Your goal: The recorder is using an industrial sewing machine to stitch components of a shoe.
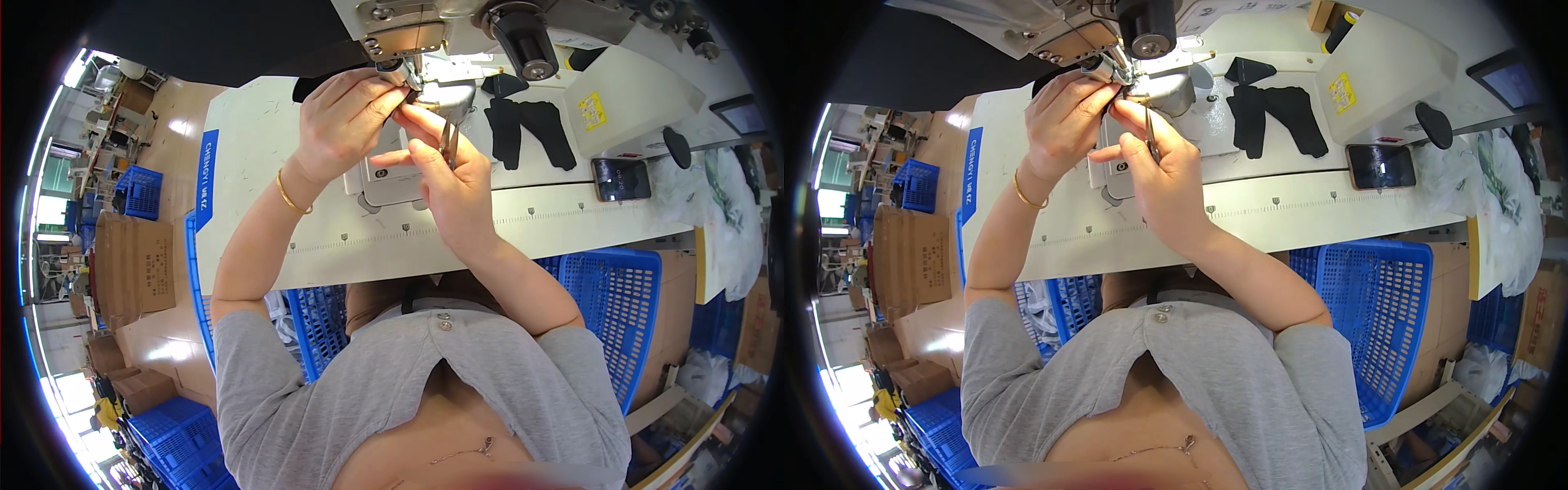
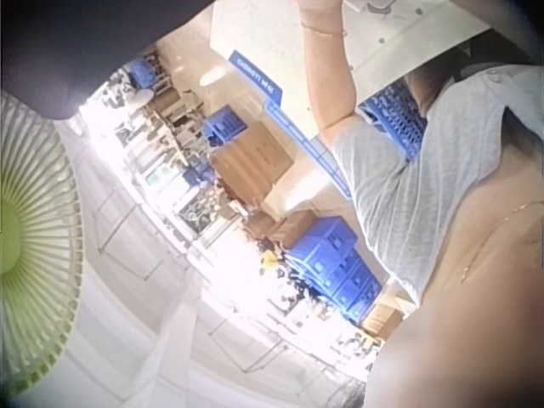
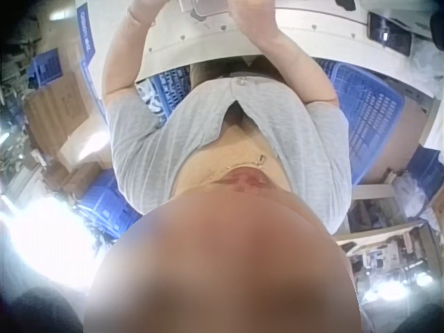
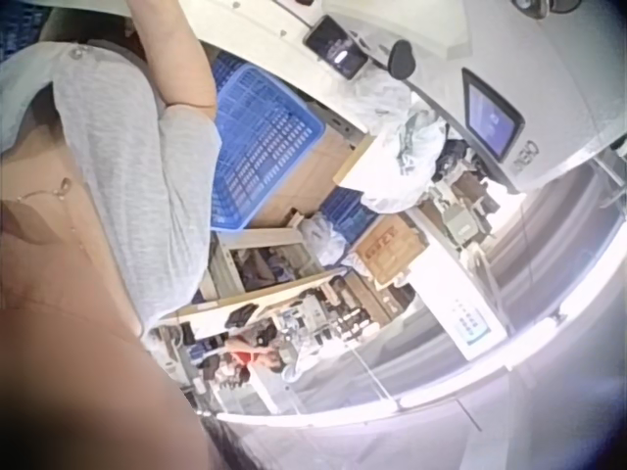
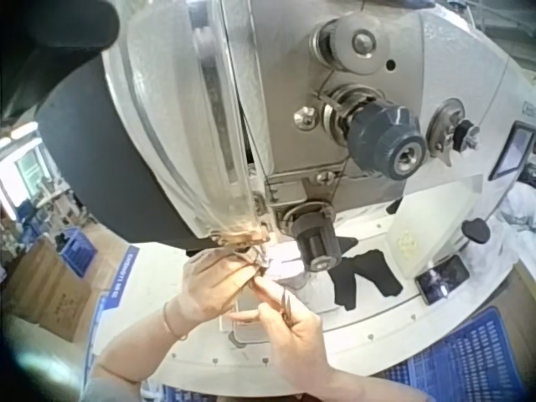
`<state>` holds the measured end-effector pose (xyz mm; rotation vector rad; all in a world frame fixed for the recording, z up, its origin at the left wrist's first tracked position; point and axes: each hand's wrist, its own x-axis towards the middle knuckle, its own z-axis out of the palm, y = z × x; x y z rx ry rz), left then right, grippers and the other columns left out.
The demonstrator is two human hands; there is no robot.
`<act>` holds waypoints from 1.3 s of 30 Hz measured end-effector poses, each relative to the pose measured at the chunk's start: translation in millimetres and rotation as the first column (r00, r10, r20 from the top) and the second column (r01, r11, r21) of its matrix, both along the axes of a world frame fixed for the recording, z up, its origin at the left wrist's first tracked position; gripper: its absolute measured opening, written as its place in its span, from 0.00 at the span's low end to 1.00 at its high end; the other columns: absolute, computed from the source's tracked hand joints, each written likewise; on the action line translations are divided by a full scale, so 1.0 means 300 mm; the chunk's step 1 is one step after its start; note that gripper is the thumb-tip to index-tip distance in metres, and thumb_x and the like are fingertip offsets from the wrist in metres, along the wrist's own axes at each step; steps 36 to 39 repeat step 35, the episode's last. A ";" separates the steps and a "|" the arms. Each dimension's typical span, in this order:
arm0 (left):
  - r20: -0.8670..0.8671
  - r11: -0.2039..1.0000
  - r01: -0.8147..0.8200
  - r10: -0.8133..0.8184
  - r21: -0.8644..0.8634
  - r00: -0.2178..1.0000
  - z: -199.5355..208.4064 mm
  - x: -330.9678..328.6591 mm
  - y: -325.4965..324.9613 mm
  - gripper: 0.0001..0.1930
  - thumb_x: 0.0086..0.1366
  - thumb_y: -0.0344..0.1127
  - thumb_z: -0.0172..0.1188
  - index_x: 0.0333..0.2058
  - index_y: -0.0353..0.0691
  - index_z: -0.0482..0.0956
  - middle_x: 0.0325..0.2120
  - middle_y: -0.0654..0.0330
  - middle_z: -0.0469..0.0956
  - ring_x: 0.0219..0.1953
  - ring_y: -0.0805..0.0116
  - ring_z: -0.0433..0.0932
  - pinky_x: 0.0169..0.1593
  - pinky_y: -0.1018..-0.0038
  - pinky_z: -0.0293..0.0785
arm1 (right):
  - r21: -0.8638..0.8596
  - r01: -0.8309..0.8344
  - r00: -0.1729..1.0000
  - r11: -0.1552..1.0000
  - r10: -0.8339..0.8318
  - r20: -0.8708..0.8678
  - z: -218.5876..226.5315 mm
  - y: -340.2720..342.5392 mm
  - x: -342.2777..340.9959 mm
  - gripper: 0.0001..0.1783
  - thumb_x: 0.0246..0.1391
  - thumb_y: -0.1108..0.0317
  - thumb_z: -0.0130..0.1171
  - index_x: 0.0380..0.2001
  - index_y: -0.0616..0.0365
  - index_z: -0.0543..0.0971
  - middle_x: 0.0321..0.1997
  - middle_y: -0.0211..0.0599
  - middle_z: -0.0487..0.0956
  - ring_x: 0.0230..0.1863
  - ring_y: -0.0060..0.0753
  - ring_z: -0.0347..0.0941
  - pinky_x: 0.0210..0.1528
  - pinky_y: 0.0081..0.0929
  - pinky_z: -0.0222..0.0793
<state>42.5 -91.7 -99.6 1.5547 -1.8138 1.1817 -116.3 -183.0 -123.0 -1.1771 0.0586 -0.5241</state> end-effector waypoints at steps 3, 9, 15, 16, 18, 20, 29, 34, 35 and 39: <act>-0.087 0.999 -0.021 0.019 -0.027 0.996 -0.012 -0.007 0.003 0.13 0.48 0.22 0.64 0.36 0.32 0.82 0.31 0.56 0.81 0.35 0.59 0.80 0.36 0.70 0.78 | -0.005 0.009 1.000 1.000 -0.009 -0.023 -0.011 -0.007 -0.014 0.20 0.63 0.77 0.44 0.57 0.71 0.70 0.58 0.49 0.74 0.43 0.31 0.81 0.49 0.23 0.72; -0.410 0.905 -0.190 0.349 0.381 0.843 0.059 0.034 0.017 0.14 0.54 0.33 0.66 0.39 0.33 0.79 0.27 0.50 0.79 0.28 0.58 0.77 0.34 0.67 0.73 | -0.423 0.220 0.959 0.879 -0.116 0.257 -0.060 0.003 -0.012 0.18 0.53 0.82 0.52 0.48 0.62 0.76 0.58 0.47 0.75 0.40 0.31 0.80 0.39 0.24 0.73; -0.551 0.756 -0.012 0.488 0.655 0.676 0.111 0.076 0.024 0.13 0.63 0.38 0.61 0.42 0.38 0.77 0.29 0.50 0.79 0.30 0.54 0.78 0.37 0.67 0.73 | -0.750 0.278 0.948 0.600 -0.047 0.314 -0.035 0.001 0.027 0.26 0.34 0.82 0.60 0.44 0.59 0.76 0.60 0.49 0.73 0.39 0.46 0.79 0.38 0.34 0.76; -0.530 0.736 -0.046 0.529 0.676 0.663 0.104 0.082 0.036 0.12 0.64 0.37 0.60 0.44 0.41 0.77 0.31 0.51 0.79 0.32 0.53 0.79 0.38 0.66 0.74 | -0.781 0.282 0.953 0.558 -0.071 0.294 -0.026 0.001 0.026 0.23 0.39 0.84 0.58 0.44 0.61 0.76 0.60 0.48 0.73 0.35 0.38 0.78 0.36 0.29 0.75; -0.369 0.596 -0.195 0.687 0.779 0.627 0.144 0.046 0.039 0.12 0.65 0.35 0.58 0.47 0.47 0.76 0.35 0.52 0.79 0.37 0.52 0.79 0.42 0.65 0.74 | -0.810 0.272 0.961 0.519 -0.116 0.249 -0.029 -0.004 0.028 0.19 0.46 0.85 0.56 0.44 0.63 0.77 0.58 0.47 0.75 0.36 0.39 0.80 0.38 0.29 0.76; -0.371 0.656 -0.150 0.584 0.740 0.722 0.155 0.039 0.084 0.11 0.64 0.35 0.58 0.46 0.45 0.76 0.35 0.51 0.79 0.36 0.50 0.78 0.41 0.65 0.74 | -0.815 0.290 0.957 0.501 -0.145 0.251 -0.052 -0.015 0.033 0.19 0.47 0.84 0.56 0.45 0.63 0.77 0.56 0.47 0.76 0.39 0.43 0.80 0.41 0.30 0.76; -0.817 0.805 0.142 0.570 0.577 0.087 0.080 -0.153 0.293 0.14 0.70 0.37 0.56 0.30 0.33 0.80 0.18 0.63 0.77 0.21 0.79 0.71 0.26 0.77 0.67 | -0.658 0.104 0.994 0.746 -0.065 0.084 -0.089 0.008 0.060 0.13 0.54 0.71 0.61 0.42 0.64 0.79 0.42 0.48 0.82 0.41 0.49 0.80 0.43 0.35 0.76; -0.717 0.886 -0.062 0.411 0.459 0.563 -0.020 -0.273 0.280 0.06 0.62 0.31 0.60 0.28 0.35 0.77 0.22 0.49 0.76 0.25 0.45 0.75 0.29 0.61 0.71 | -0.484 -0.168 0.982 0.859 0.103 -0.158 -0.051 0.049 0.028 0.21 0.54 0.58 0.66 0.43 0.65 0.80 0.27 0.37 0.81 0.28 0.21 0.76 0.32 0.21 0.72; -0.755 0.939 -0.027 0.293 0.343 0.586 -0.040 -0.281 0.269 0.06 0.62 0.32 0.61 0.31 0.35 0.77 0.25 0.50 0.78 0.26 0.48 0.76 0.30 0.61 0.72 | -0.449 -0.176 0.980 0.876 0.115 -0.160 -0.072 0.052 0.029 0.20 0.54 0.57 0.67 0.43 0.63 0.80 0.28 0.37 0.82 0.28 0.24 0.77 0.33 0.22 0.73; -0.755 0.939 -0.027 0.293 0.343 0.586 -0.040 -0.281 0.269 0.06 0.62 0.32 0.61 0.31 0.35 0.77 0.25 0.50 0.78 0.26 0.48 0.76 0.30 0.61 0.72 | -0.449 -0.176 0.980 0.876 0.115 -0.160 -0.072 0.052 0.029 0.20 0.54 0.57 0.67 0.43 0.63 0.80 0.28 0.37 0.82 0.28 0.24 0.77 0.33 0.22 0.73</act>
